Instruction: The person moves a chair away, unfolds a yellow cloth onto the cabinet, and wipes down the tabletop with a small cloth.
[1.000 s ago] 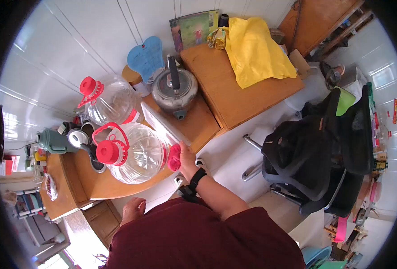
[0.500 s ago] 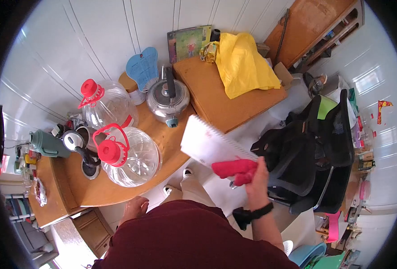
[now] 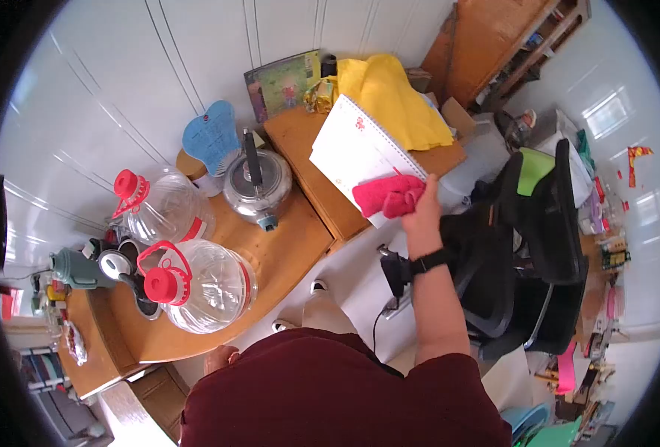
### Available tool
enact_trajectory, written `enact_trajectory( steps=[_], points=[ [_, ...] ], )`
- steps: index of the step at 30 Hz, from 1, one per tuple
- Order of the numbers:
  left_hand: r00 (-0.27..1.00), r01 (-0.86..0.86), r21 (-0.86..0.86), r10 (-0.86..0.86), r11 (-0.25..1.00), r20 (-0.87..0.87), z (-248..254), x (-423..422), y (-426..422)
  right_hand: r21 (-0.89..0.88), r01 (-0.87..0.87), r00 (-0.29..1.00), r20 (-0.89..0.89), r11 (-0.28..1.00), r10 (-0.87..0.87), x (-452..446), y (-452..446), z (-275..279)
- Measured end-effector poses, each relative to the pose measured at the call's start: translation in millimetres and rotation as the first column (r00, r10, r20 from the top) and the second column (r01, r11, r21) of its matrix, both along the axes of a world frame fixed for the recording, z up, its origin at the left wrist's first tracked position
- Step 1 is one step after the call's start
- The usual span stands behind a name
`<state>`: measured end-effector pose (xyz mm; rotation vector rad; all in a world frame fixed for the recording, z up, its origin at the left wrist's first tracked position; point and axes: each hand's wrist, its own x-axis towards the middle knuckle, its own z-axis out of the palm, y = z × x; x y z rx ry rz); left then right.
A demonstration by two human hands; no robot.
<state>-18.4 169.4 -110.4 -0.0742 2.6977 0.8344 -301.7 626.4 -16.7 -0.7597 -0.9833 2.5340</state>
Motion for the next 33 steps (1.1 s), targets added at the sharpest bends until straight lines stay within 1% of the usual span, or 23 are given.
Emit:
enact_trajectory(
  steps=[1, 2, 3, 4, 6, 7, 9, 10, 13, 14, 15, 17, 18, 20, 22, 24, 26, 28, 30, 31, 32, 33],
  points=[
    [1.0, -0.013, -0.003, 0.013, 1.0, 0.004, 5, -4, 7, -0.003, -0.013, 1.0, 0.004, 1.0, 0.013, -23, 0, -16],
    [0.999, -0.031, 0.003, 0.031, 1.0, 0.014, 13, -9, 15, 0.118, 0.027, 0.997, 0.062, 0.993, -0.035, -49, 3, -45],
    [0.998, -0.051, 0.01, 0.051, 0.999, 0.024, 18, -15, 22, 0.24, 0.057, 0.99, 0.113, 0.969, -0.086, -72, 3, -61],
    [0.997, -0.069, 0.01, 0.069, 0.998, 0.03, 19, -19, 28, 0.241, 0.038, 0.991, 0.119, 0.97, -0.068, -87, -6, -58],
    [0.993, -0.088, -0.02, 0.09, 0.996, 0.082, 20, -26, 36, 0.097, 0.154, 0.984, 0.072, 0.983, -0.162, -112, -20, -53],
    [0.99, -0.106, -0.022, 0.108, 0.994, 0.093, 20, -28, 38, 0.098, 0.135, 0.986, 0.083, 0.986, -0.143, -127, -22, -57],
    [0.985, -0.109, -0.02, 0.111, 0.994, 0.13, 22, -30, 42, 0.093, 0.133, 0.99, -0.059, 0.987, -0.128, -156, -25, -64],
    [0.982, -0.137, -0.044, 0.141, 0.99, 0.122, 25, -32, 47, 0.127, 0.166, 0.986, -0.03, 0.978, -0.163, -170, -26, -67],
    [0.977, -0.166, -0.079, 0.175, 0.983, 0.124, 20, -30, 50, 0.184, 0.108, 0.994, -0.034, 0.977, -0.104, -190, -18, -68],
    [0.977, -0.174, -0.048, 0.178, 0.984, 0.12, 20, -28, 51, 0.241, 0.044, 0.996, 0.067, 0.969, -0.062, -190, -13, -65],
    [0.975, -0.179, -0.048, 0.184, 0.983, 0.125, 21, -29, 53, 0.243, 0.037, 0.996, 0.072, 0.969, -0.056, -189, -10, -65],
    [0.959, -0.194, -0.068, 0.203, 0.979, 0.196, 25, -31, 57, 0.342, -0.058, 0.989, 0.147, 0.938, 0.008, -186, -4, -64],
    [0.959, -0.195, -0.064, 0.204, 0.979, 0.197, 23, -31, 57, 0.376, -0.059, 0.995, 0.096, 0.925, 0.025, -183, -2, -65],
    [0.968, -0.159, -0.057, 0.167, 0.986, 0.186, 18, -29, 54, 0.414, -0.083, 0.994, 0.104, 0.906, 0.043, -181, 1, -65],
    [0.972, -0.157, -0.048, 0.163, 0.986, 0.17, 17, -28, 51, 0.45, -0.101, 0.992, 0.115, 0.887, 0.055, -174, -1, -53],
    [0.976, -0.149, -0.04, 0.154, 0.988, 0.154, 16, -27, 48, 0.517, -0.185, 0.974, 0.211, 0.836, 0.085, -170, -1, -43],
    [0.97, -0.148, -0.043, 0.154, 0.988, 0.189, 17, -26, 44, 0.543, -0.208, 0.967, 0.239, 0.814, 0.087, -172, 6, -48],
    [0.973, -0.138, -0.047, 0.145, 0.989, 0.18, 17, -22, 41, 0.56, -0.24, 0.957, 0.273, 0.793, 0.097, -173, 18, -56],
    [0.97, -0.145, -0.068, 0.155, 0.987, 0.188, 18, -13, 35, 0.561, -0.404, 0.904, 0.363, 0.723, 0.223, -167, 31, -66],
    [0.976, -0.142, -0.058, 0.15, 0.988, 0.159, 18, -9, 32, 0.56, -0.5, 0.863, 0.387, 0.661, 0.325, -153, 35, -62],
    [0.981, -0.138, -0.048, 0.143, 0.989, 0.13, 16, -1, 29, 0.544, -0.486, 0.873, 0.335, 0.685, 0.353, -134, 24, -57],
    [0.977, -0.148, -0.058, 0.155, 0.987, 0.144, 11, 10, 24, 0.53, -0.468, 0.884, 0.278, 0.708, 0.376, -115, 14, -54]
  ],
)
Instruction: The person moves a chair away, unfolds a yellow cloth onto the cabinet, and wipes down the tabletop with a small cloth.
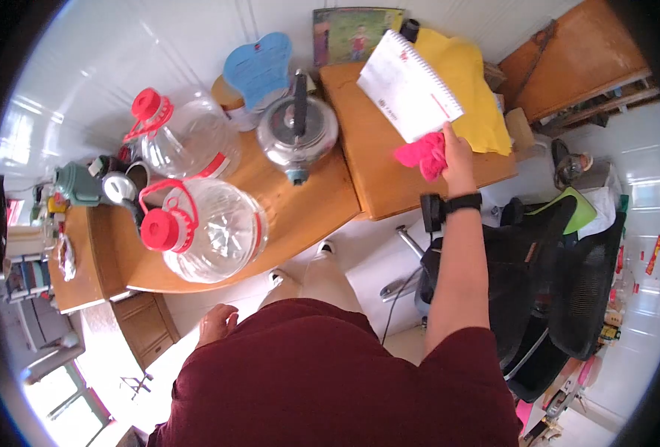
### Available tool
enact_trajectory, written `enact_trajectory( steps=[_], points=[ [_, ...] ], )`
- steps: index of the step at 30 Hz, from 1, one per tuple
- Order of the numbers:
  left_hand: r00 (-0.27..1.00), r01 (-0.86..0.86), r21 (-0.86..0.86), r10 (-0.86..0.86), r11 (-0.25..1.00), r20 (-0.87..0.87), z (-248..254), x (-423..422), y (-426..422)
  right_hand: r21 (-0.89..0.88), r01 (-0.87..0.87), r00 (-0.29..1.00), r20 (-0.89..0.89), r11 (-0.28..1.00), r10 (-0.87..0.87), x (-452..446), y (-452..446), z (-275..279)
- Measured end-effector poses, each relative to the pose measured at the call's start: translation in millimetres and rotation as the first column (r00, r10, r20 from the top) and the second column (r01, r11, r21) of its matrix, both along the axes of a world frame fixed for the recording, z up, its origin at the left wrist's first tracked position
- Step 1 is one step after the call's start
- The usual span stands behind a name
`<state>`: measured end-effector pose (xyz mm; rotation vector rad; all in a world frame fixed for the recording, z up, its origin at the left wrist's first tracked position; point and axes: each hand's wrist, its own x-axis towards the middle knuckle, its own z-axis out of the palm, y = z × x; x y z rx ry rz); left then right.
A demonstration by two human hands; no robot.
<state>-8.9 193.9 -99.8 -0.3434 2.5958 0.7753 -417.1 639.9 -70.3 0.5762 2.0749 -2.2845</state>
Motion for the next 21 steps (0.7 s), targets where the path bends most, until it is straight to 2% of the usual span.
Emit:
enact_trajectory(
  steps=[1, 3, 5, 7, 8, 10, 12, 13, 14, 16, 17, 18, 19, 20, 21],
  points=[
    [1.0, -0.024, 0.027, 0.024, 0.999, 0.018, -8, 8, -4, -0.005, -0.009, 1.0, 0.01, 1.0, 0.009, 20, -10, -5],
    [0.996, -0.077, 0.097, 0.072, 0.992, 0.052, -9, 20, -9, -0.241, -0.132, 0.985, 0.074, 0.962, 0.153, 65, -32, -13],
    [0.997, -0.06, 0.104, 0.055, 0.993, 0.045, -17, 37, -17, -0.494, -0.171, 0.938, 0.185, 0.852, 0.295, 107, -75, -19],
    [0.996, -0.048, 0.098, 0.041, 0.994, 0.074, -19, 47, -20, -0.532, -0.045, 0.872, 0.392, 0.845, 0.293, 127, -117, -51],
    [0.995, -0.065, 0.095, 0.057, 0.993, 0.082, -17, 50, -21, -0.535, -0.053, 0.864, 0.398, 0.843, 0.307, 126, -133, -73],
    [0.981, -0.119, 0.064, 0.107, 0.991, 0.163, -14, 57, -23, -0.658, -0.181, 0.834, 0.291, 0.731, 0.468, 121, -170, -101],
    [0.979, -0.133, 0.048, 0.124, 0.99, 0.161, -15, 65, -25, -0.444, -0.318, 0.93, 0.026, 0.838, 0.367, 111, -223, -93],
    [0.959, -0.229, 0.05, 0.216, 0.972, 0.184, -12, 70, -24, -0.218, -0.413, 0.91, -0.072, 0.884, 0.408, 106, -246, -84],
    [0.93, -0.322, 0.05, 0.306, 0.945, 0.205, -13, 75, -22, 0.115, -0.519, 0.842, -0.101, 0.847, 0.53, 102, -261, -88],
    [0.915, -0.368, 0.037, 0.354, 0.929, 0.195, -23, 92, -19, 0.579, -0.483, 0.637, -0.283, 0.657, 0.717, 101, -288, -103],
    [0.899, -0.356, -0.012, 0.346, 0.934, 0.268, -27, 99, -18, 0.573, -0.486, 0.634, -0.288, 0.66, 0.718, 102, -298, -127],
    [0.872, -0.414, 0.081, 0.369, 0.907, 0.32, -20, 99, -17, 0.651, -0.525, 0.55, -0.233, 0.549, 0.802, 105, -308, -164],
    [0.949, -0.263, 0.093, 0.24, 0.96, 0.206, -39, 124, -22, 0.719, -0.548, 0.46, -0.168, 0.428, 0.872, 104, -317, -192],
    [0.879, -0.42, 0.05, 0.393, 0.906, 0.27, -34, 127, -12, 0.715, -0.548, 0.455, -0.18, 0.433, 0.872, 97, -323, -207],
    [0.859, -0.436, 0.047, 0.4, 0.899, 0.32, -32, 130, -10, 0.811, -0.524, 0.415, -0.021, 0.258, 0.909, 92, -328, -222]
  ],
)
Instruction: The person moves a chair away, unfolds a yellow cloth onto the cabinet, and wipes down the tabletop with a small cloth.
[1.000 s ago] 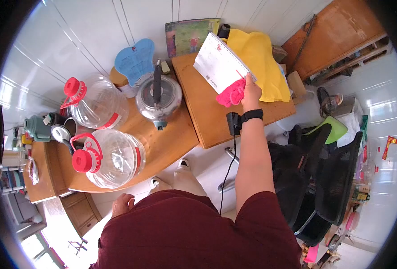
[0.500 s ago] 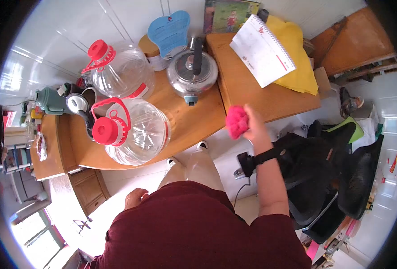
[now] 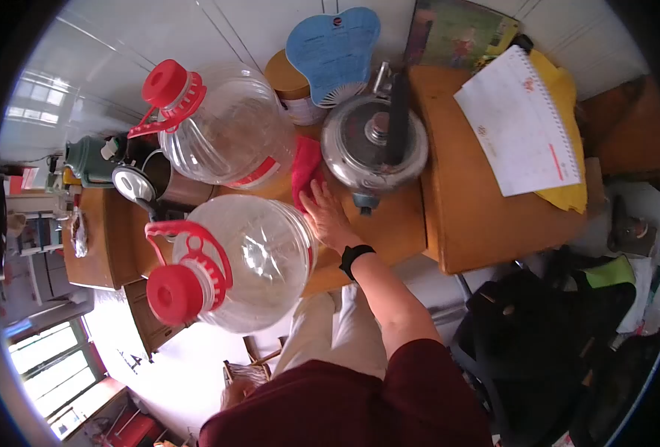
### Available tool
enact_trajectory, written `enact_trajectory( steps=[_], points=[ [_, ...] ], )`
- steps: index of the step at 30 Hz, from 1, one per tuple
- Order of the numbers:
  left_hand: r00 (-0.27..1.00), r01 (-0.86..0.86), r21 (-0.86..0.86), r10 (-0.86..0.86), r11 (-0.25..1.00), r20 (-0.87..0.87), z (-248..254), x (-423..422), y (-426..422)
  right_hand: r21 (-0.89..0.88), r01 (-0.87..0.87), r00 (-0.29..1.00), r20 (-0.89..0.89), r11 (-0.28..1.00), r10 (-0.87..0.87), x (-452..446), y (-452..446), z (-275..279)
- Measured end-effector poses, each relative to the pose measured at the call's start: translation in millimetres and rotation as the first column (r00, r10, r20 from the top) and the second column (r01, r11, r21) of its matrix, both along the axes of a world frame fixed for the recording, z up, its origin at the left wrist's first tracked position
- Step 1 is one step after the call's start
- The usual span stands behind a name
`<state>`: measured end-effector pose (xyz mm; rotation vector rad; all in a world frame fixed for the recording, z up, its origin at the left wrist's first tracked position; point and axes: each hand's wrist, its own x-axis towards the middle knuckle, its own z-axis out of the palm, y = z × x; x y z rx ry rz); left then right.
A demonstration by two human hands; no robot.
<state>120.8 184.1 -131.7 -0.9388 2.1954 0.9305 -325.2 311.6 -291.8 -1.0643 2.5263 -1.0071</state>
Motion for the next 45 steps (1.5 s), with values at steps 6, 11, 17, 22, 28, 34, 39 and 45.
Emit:
enact_trajectory(
  steps=[6, 11, 17, 22, 28, 34, 39, 45],
  points=[
    [0.971, -0.136, 0.036, 0.126, 0.99, 0.201, -22, 38, 12, 0.262, 0.064, 0.981, -0.196, 0.963, -0.012, -41, -51, -48],
    [0.958, -0.155, 0.069, 0.133, 0.986, 0.256, -39, 41, 16, 0.159, 0.292, 0.907, -0.359, 0.943, -0.221, -79, -86, -63],
    [0.961, -0.076, 0.102, 0.045, 0.992, 0.271, -43, 49, 7, 0.077, 0.412, 0.869, -0.334, 0.908, -0.366, -87, -88, -66],
    [0.965, -0.107, 0.089, 0.082, 0.99, 0.247, -11, 10, 1, 0.273, 0.274, 0.94, -0.279, 0.922, -0.196, -42, -53, -58],
    [0.995, -0.064, 0.075, 0.058, 0.995, 0.082, -15, 4, -12, 0.2, 0.115, 0.927, -0.374, 0.973, -0.033, 36, 54, -39],
    [0.993, -0.001, 0.052, -0.005, 0.999, 0.121, -18, -5, -10, 0.138, 0.226, 0.963, -0.179, 0.964, -0.2, 8, 131, -53],
    [0.994, -0.031, 0.037, 0.027, 0.999, 0.103, -25, 3, -9, 0.13, 0.418, 0.908, -0.048, 0.899, -0.415, 7, 144, -61],
    [0.997, -0.041, 0.052, 0.037, 0.998, 0.068, -31, -9, -4, 0.287, 0.56, 0.817, -0.35, 0.777, -0.459, 61, 162, -47]
  ],
)
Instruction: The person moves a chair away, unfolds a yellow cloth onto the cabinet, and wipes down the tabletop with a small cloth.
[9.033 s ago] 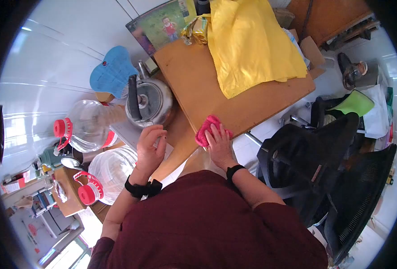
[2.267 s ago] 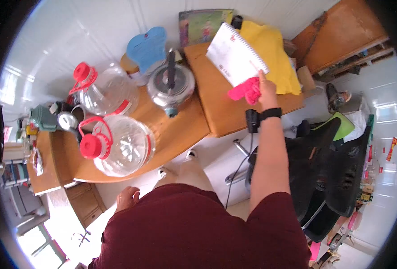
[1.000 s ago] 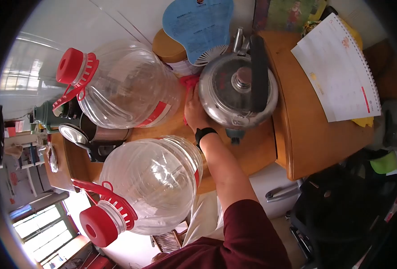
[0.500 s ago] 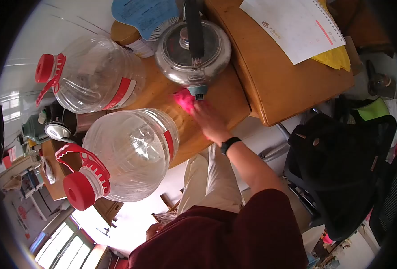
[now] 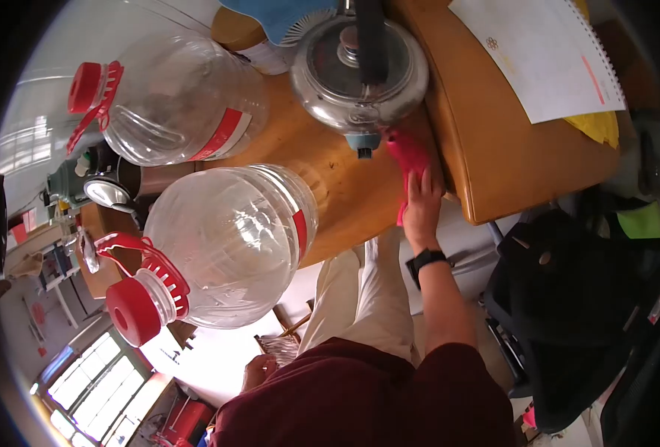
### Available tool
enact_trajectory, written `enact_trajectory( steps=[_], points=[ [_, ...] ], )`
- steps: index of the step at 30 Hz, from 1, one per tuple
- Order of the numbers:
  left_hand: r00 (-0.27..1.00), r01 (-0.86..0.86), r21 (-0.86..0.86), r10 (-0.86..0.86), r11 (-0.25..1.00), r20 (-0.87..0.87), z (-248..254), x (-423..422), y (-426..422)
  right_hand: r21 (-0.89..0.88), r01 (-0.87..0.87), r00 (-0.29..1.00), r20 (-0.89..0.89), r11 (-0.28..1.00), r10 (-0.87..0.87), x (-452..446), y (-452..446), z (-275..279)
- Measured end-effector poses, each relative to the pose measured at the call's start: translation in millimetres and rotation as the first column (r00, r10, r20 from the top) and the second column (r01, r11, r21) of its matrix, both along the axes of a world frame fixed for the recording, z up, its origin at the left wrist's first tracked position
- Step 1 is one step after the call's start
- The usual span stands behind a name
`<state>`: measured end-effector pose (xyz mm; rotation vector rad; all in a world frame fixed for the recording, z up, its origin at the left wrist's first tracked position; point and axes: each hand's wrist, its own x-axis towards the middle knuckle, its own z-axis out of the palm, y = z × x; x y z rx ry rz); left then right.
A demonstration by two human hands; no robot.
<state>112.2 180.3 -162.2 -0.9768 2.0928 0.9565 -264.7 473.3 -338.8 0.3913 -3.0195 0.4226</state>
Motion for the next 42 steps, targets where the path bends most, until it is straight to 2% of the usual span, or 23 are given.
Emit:
enact_trajectory(
  steps=[2, 4, 6, 8, 10, 11, 13, 14, 16, 17, 18, 20, 21, 22, 24, 28, 31, 33, 34, 36, 38, 40, 42],
  points=[
    [1.0, -0.012, 0.013, 0.013, 1.0, -0.022, -1, -7, 1, -0.05, -0.004, 1.0, -0.012, 0.999, 0.003, 17, -7, 7],
    [0.998, 0.062, 0.01, -0.062, 0.998, -0.022, 4, -18, 2, -0.177, -0.126, 0.967, 0.2, 0.976, 0.161, 21, -38, 22],
    [1.0, 0.014, 0.008, -0.014, 1.0, 0.005, 2, -14, 2, -0.392, -0.23, 0.924, 0.201, 0.891, 0.327, -3, -79, 50],
    [0.999, -0.023, 0.006, 0.022, 1.0, 0.038, 4, -9, 1, -0.614, -0.327, 0.886, 0.064, 0.718, 0.459, -39, -124, 56],
    [0.999, -0.049, -0.023, 0.049, 0.999, 0.016, 7, -5, 2, -0.694, -0.466, 0.795, -0.057, 0.548, 0.604, -71, -166, 48],
    [0.999, -0.049, -0.026, 0.049, 0.998, 0.018, 7, -1, 2, -0.697, -0.464, 0.795, -0.056, 0.546, 0.604, -85, -186, 38],
    [0.995, -0.083, -0.022, 0.084, 0.996, 0.06, 8, 10, 5, -0.491, -0.692, 0.65, -0.106, 0.529, 0.752, -103, -214, 5],
    [0.995, -0.08, -0.019, 0.081, 0.997, 0.066, 7, 19, 7, -0.493, -0.688, 0.653, -0.1, 0.533, 0.75, -106, -217, -12],
    [0.988, -0.14, -0.013, 0.14, 0.99, 0.06, 6, 30, 9, -0.375, -0.738, 0.603, 0.005, 0.561, 0.798, -106, -220, -23],
    [0.994, -0.041, -0.005, 0.041, 0.999, 0.101, 5, 32, 6, -0.266, -0.763, 0.609, 0.01, 0.589, 0.793, -101, -214, -25],
    [0.996, -0.041, -0.006, 0.041, 0.999, 0.076, 4, 30, 5, -0.145, -0.777, 0.618, 0.004, 0.612, 0.786, -95, -203, -15],
    [0.992, -0.053, -0.007, 0.054, 0.999, 0.116, 4, 25, 5, -0.254, -0.704, 0.7, -0.088, 0.663, 0.709, -81, -184, -16],
    [0.998, 0.01, -0.025, -0.008, 1.0, 0.066, 10, 13, 3, -0.308, -0.636, 0.744, 0.002, 0.708, 0.668, -71, -172, -9],
    [0.999, 0.007, -0.031, -0.006, 0.999, 0.041, 6, 8, 0, -0.376, -0.585, 0.781, -0.02, 0.719, 0.625, -60, -157, 3],
    [0.999, -0.037, -0.041, 0.036, 0.998, -0.031, -1, 1, -8, -0.322, -0.543, 0.824, -0.027, 0.775, 0.566, -31, -136, 2],
    [0.996, 0.042, -0.082, -0.049, 0.996, -0.078, 6, -33, -21, -0.169, -0.509, 0.853, 0.034, 0.844, 0.521, 34, -97, 21],
    [0.982, 0.11, -0.072, -0.119, 0.991, -0.148, 8, -46, -27, -0.197, -0.555, 0.793, 0.17, 0.808, 0.586, 72, -58, 21],
    [0.978, 0.128, -0.071, -0.138, 0.989, -0.159, 4, -44, -29, -0.365, -0.55, 0.683, 0.32, 0.751, 0.656, 96, -27, 18],
    [0.978, 0.132, -0.068, -0.141, 0.989, -0.154, 1, -41, -29, -0.461, -0.443, 0.715, 0.337, 0.769, 0.613, 101, -18, 21],
    [0.985, 0.111, -0.042, -0.116, 0.993, -0.129, -1, -34, -28, -0.548, -0.274, 0.829, 0.281, 0.79, 0.483, 81, 1, 32],
    [0.992, 0.089, -0.025, -0.091, 0.996, -0.088, -6, -26, -26, -0.585, -0.102, 0.963, 0.146, 0.805, 0.228, 43, 7, 53],
    [0.991, 0.115, -0.021, -0.116, 0.993, -0.061, -2, -29, -22, -0.464, -0.064, 0.997, -0.056, 0.884, 0.043, 7, 7, 62],
    [0.994, 0.11, -0.04, -0.111, 0.993, -0.02, 3, -28, -17, -0.286, -0.009, 0.993, -0.117, 0.958, -0.026, -30, -4, 52]
  ],
)
